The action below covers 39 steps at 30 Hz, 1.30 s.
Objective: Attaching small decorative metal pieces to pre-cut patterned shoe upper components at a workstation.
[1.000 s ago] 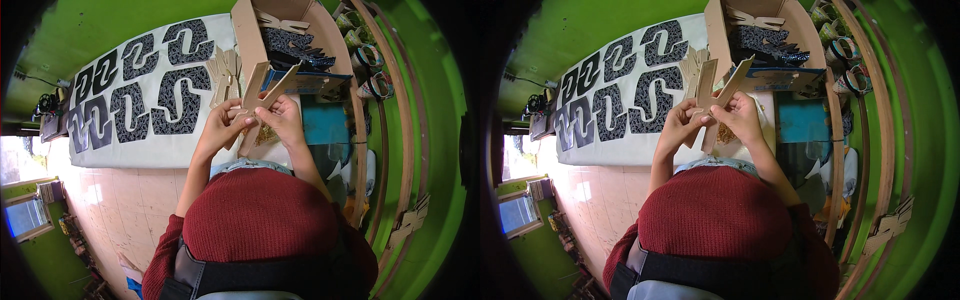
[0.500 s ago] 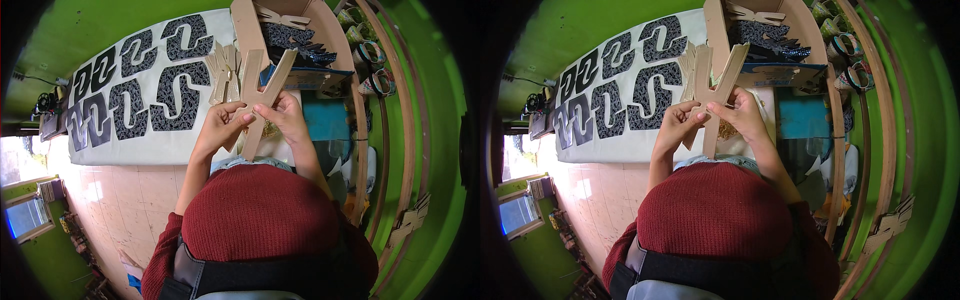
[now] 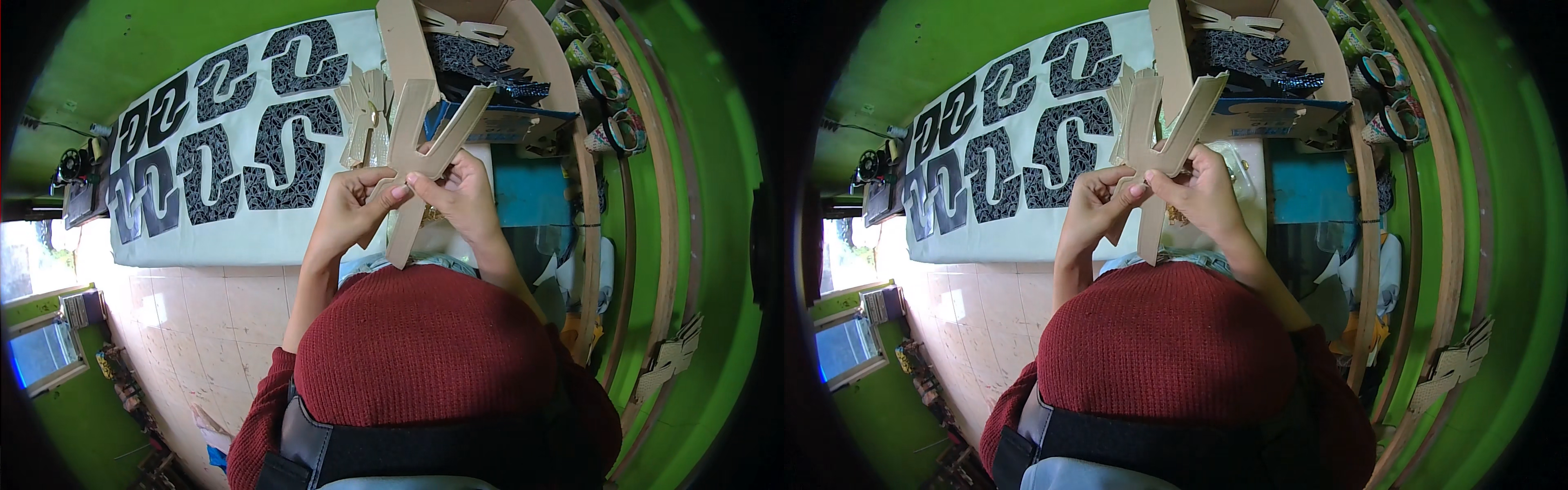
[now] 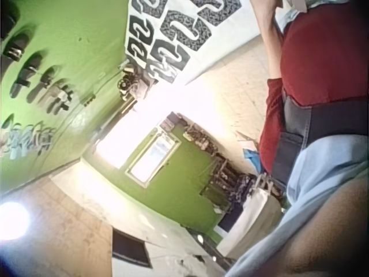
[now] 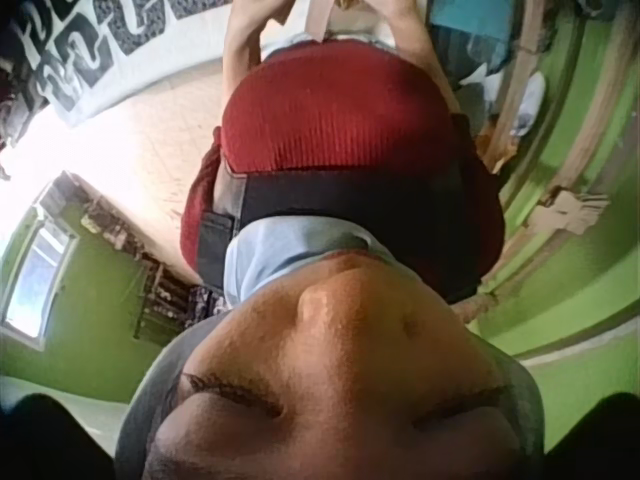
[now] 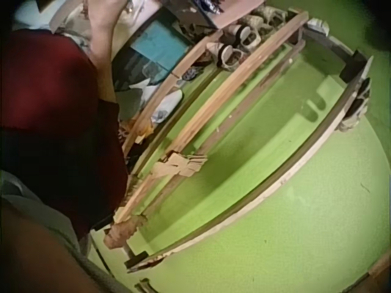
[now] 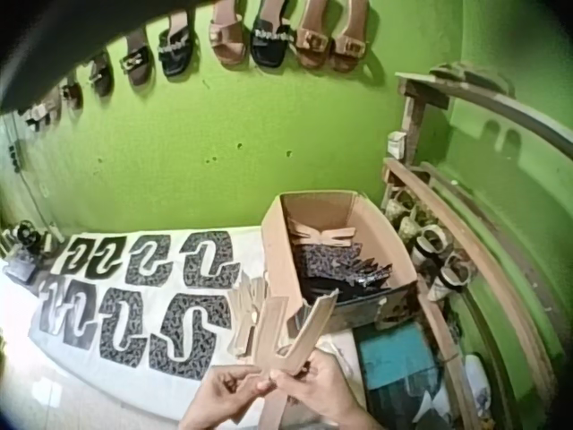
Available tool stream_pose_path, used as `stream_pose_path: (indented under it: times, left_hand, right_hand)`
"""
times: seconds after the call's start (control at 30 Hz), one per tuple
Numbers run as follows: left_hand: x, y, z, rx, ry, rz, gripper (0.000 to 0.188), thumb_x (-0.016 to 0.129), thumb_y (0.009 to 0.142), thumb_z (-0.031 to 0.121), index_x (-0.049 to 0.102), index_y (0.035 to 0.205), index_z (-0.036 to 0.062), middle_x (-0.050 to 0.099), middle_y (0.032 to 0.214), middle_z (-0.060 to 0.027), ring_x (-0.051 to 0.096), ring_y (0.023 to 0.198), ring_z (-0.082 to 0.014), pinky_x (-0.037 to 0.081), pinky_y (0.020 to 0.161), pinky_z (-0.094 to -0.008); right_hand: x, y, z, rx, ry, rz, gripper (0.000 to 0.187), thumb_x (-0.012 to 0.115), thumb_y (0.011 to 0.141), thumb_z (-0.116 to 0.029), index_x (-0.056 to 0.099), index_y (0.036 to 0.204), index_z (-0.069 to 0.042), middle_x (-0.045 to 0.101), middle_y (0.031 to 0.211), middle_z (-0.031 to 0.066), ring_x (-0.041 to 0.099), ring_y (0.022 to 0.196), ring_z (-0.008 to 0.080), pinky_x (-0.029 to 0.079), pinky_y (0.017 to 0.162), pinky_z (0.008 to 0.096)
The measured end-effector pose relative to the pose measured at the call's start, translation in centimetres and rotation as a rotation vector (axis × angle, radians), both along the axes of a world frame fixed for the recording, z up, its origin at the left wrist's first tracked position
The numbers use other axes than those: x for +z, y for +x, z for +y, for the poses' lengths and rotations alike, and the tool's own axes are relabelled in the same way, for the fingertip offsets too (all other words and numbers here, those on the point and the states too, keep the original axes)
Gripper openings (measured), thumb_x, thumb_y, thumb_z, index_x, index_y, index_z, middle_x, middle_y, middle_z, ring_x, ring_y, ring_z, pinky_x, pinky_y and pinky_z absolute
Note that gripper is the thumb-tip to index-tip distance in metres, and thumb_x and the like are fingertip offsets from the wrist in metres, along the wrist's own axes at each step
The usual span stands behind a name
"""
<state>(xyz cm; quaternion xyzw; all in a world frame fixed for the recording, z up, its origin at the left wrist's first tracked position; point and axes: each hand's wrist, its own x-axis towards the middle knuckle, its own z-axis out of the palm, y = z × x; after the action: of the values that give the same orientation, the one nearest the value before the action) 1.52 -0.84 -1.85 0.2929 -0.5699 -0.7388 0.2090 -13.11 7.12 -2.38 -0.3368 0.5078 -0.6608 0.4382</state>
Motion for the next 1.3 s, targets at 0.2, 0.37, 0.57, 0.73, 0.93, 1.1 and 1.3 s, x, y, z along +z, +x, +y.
stream_pose_path:
  times: [0.2,0.37,0.57,0.73,0.93,1.1,1.3]
  left_hand:
    - [0.0,-0.8,0.9,0.098,-0.052,0.081,0.025,0.066,0.083,0.014,0.061,0.094,-0.0073,0.063,0.071,-0.0035,0.047,0.055,-0.0011,0.035,0.045,-0.0177]
    - [-2.5,-0.8,1.5,0.235,-0.426,0.006,0.021,0.062,0.084,0.009,0.059,0.098,-0.0073,0.056,0.065,0.0037,0.04,0.058,0.0012,0.03,0.05,-0.0148]
    - [-2.0,-1.0,1.6,0.258,-0.555,-0.005,0.017,0.061,0.084,0.005,0.06,0.096,-0.0077,0.06,0.071,0.0007,0.047,0.063,-0.0014,0.036,0.055,-0.0153]
    - [-1.9,-0.8,1.7,0.225,-0.439,0.009,0.014,0.06,0.084,0.001,0.059,0.094,-0.0091,0.063,0.077,-0.0033,0.051,0.069,-0.003,0.041,0.06,-0.0166]
    - [-1.8,-0.8,1.7,0.227,-0.311,0.116,0.014,0.06,0.083,-0.001,0.058,0.095,-0.0085,0.064,0.081,-0.005,0.055,0.073,-0.0042,0.043,0.063,-0.0167]
    - [-1.9,-0.8,1.6,0.206,-0.271,0.105,0.01,0.059,0.084,-0.001,0.059,0.092,-0.0065,0.063,0.078,-0.0029,0.054,0.07,-0.0034,0.042,0.062,-0.0164]
    - [-1.0,-1.3,2.1,0.388,-0.597,0.009,0.015,0.067,0.078,0.011,0.063,0.082,-0.0029,0.06,0.059,-0.0047,0.049,0.054,-0.003,0.039,0.048,-0.0201]
  right_hand:
    - [0.1,-0.7,0.2,0.063,-0.04,-0.018,0.028,0.064,0.08,-0.002,0.053,0.105,0.005,0.06,0.093,0.0077,0.059,0.084,0.0104,0.05,0.076,0.0232]
    - [1.2,-0.3,0.3,0.049,-0.097,0.045,0.02,0.063,0.08,-0.001,0.06,0.098,0.006,0.063,0.09,0.0101,0.061,0.08,0.0109,0.051,0.073,0.0234]
    - [0.8,0.3,0.3,-0.067,-0.058,0.098,0.018,0.066,0.077,-0.001,0.061,0.093,0.007,0.064,0.085,0.0095,0.061,0.074,0.0099,0.052,0.067,0.022]
    - [1.4,0.1,0.4,-0.027,0.0,0.143,0.018,0.067,0.076,-0.002,0.061,0.091,0.005,0.065,0.083,0.008,0.062,0.073,0.0093,0.051,0.065,0.022]
    - [1.6,-0.1,-0.1,-0.015,-0.019,0.181,0.019,0.068,0.074,-0.002,0.061,0.09,0.004,0.065,0.081,0.0076,0.062,0.072,0.0095,0.051,0.064,0.0229]
    - [2.7,-2.3,-0.5,0.161,0.027,0.277,0.022,0.073,0.071,-0.004,0.062,0.088,0.004,0.065,0.079,0.008,0.062,0.07,0.01,0.051,0.063,0.0214]
    - [3.3,-1.4,-0.7,0.108,0.02,0.26,0.019,0.071,0.074,-0.005,0.064,0.09,0.004,0.066,0.074,0.0082,0.062,0.068,0.0096,0.05,0.062,0.0214]
